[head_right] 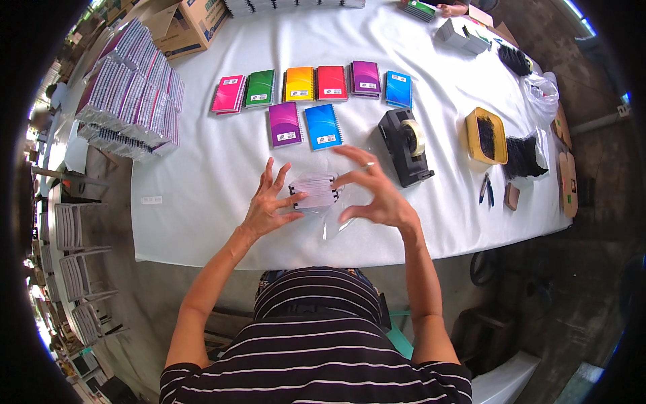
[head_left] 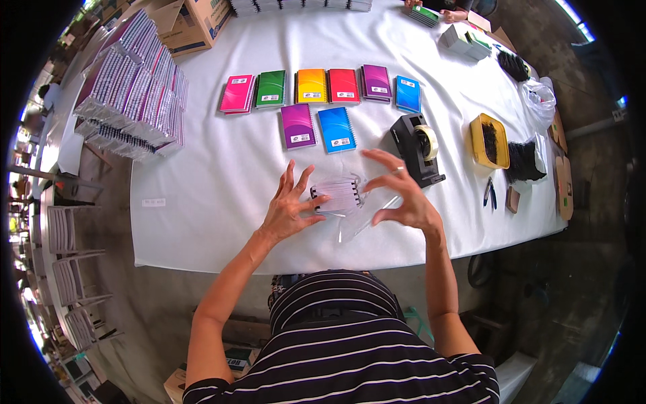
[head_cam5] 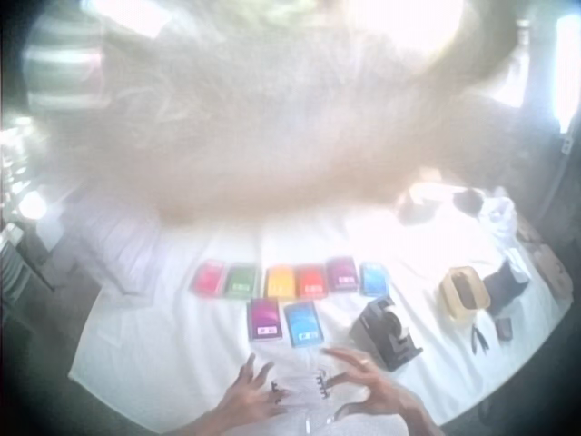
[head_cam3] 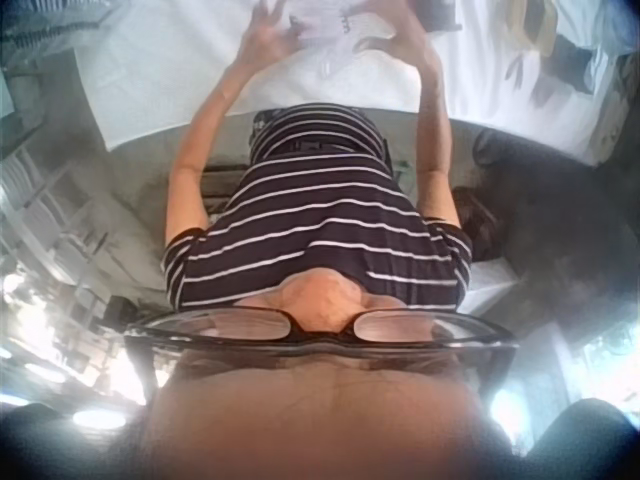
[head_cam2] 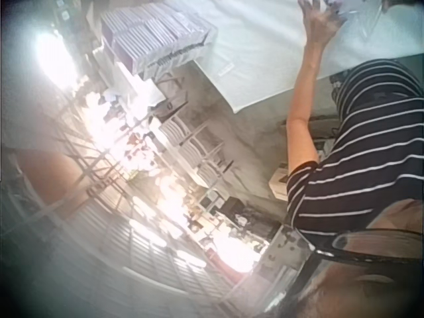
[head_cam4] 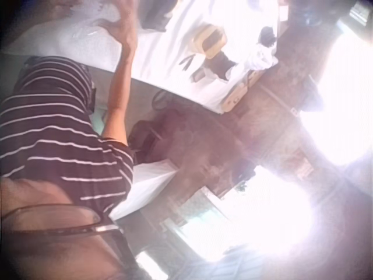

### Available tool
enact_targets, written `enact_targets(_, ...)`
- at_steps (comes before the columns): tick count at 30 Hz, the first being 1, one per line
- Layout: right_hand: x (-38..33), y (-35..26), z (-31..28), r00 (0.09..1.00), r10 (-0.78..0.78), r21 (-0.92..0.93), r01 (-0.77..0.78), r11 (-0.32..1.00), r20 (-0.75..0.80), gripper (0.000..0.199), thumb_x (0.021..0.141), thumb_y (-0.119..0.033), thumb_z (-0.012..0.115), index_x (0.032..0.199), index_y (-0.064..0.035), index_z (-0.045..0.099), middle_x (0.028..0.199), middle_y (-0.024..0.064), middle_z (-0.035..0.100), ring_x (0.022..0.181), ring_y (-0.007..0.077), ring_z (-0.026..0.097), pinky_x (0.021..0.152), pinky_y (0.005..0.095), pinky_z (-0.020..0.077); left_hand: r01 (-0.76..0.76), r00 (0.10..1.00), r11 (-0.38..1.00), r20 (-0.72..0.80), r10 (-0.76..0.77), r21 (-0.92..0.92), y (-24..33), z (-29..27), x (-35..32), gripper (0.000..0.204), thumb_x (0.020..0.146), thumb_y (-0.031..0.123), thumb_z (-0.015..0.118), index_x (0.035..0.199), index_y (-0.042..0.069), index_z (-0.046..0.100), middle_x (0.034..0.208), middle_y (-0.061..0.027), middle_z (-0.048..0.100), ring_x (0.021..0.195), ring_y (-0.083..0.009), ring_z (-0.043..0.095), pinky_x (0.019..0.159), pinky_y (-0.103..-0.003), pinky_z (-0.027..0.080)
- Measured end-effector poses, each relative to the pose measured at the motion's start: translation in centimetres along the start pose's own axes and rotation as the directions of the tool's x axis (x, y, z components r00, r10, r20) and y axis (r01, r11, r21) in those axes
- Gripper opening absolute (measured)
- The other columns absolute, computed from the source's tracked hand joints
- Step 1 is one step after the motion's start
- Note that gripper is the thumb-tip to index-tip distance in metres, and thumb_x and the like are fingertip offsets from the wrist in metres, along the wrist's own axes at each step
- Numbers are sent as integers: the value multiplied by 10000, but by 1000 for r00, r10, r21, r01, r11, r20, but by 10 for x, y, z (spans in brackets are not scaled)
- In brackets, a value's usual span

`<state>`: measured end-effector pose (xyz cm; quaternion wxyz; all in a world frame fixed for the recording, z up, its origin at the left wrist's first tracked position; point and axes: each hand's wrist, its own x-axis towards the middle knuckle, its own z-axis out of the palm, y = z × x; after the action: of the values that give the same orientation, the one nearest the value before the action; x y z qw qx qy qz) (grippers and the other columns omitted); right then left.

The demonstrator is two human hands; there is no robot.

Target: The person places a notebook into a plastic bag, pulls a length of tape from a dispenser, and seals the bag by hand. They then gather various colored notebooks into a stack and move them aside.

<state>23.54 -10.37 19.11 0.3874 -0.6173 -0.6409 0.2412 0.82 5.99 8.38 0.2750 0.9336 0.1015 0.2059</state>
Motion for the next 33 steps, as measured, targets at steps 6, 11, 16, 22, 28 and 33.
enact_targets(6, -45, 89, 57, 972, 138, 285, -80, 955, -191, 542, 597, -425, 835, 1066, -181, 716, 1506, 122, 334, 1390, 327, 288, 1108, 549, 260, 27, 996, 988, -85, -40, -151, -2, 16, -3, 507, 606, 242, 859, 1092, 296, 726, 1556, -62, 270, 1455, -376, 100, 1143, -491, 275)
enact_targets(11, -44, 91, 88, 978, 122, 255, -76, 964, -170, 584, 610, -385, 830, 1166, -270, 693, 1516, 112, 330, 1385, 325, 282, 1109, 518, 272, 46, 980, 970, -176, -89, -239, -2, 25, -14, 524, 601, 205, 864, 1098, 293, 723, 1557, -88, 261, 1458, -374, 90, 1145, -480, 275)
enact_targets(16, -41, 87, 93, 972, 50, 103, -26, 994, -231, 554, 610, -276, 838, 1147, -257, 702, 1505, 115, 349, 1356, 321, 320, 1094, 476, 302, 50, 985, 982, -151, -78, -180, -2, 27, -10, 519, 609, 205, 857, 1096, 320, 720, 1555, -82, 267, 1456, -379, 96, 1144, -484, 277)
enact_targets(22, -34, 83, 99, 959, 31, 120, 3, 993, -282, 485, 619, -214, 843, 1088, -235, 719, 1466, 123, 392, 1337, 326, 345, 1084, 476, 315, 17, 989, 998, -144, -26, -63, 2, 20, -2, 490, 617, 257, 851, 1085, 326, 724, 1544, -76, 294, 1449, -385, 121, 1140, -488, 283)
enact_targets(28, -26, 73, 90, 985, -4, 24, 8, 1000, -173, 540, 627, -310, 837, 1144, -253, 691, 1480, 125, 368, 1341, 331, 339, 1092, 488, 275, 70, 983, 989, -162, -91, -131, 4, 19, -6, 492, 616, 257, 857, 1090, 293, 727, 1551, -87, 274, 1450, -389, 118, 1138, -495, 279)
enact_targets(33, -29, 73, 88, 986, -15, 18, 18, 1000, -165, 610, 617, -298, 838, 1201, -254, 666, 1500, 120, 346, 1359, 333, 317, 1102, 492, 268, 77, 968, 970, -217, -128, -232, 0, 26, -20, 518, 627, 254, 857, 1122, 304, 712, 1559, -94, 253, 1450, -397, 107, 1142, -497, 268)
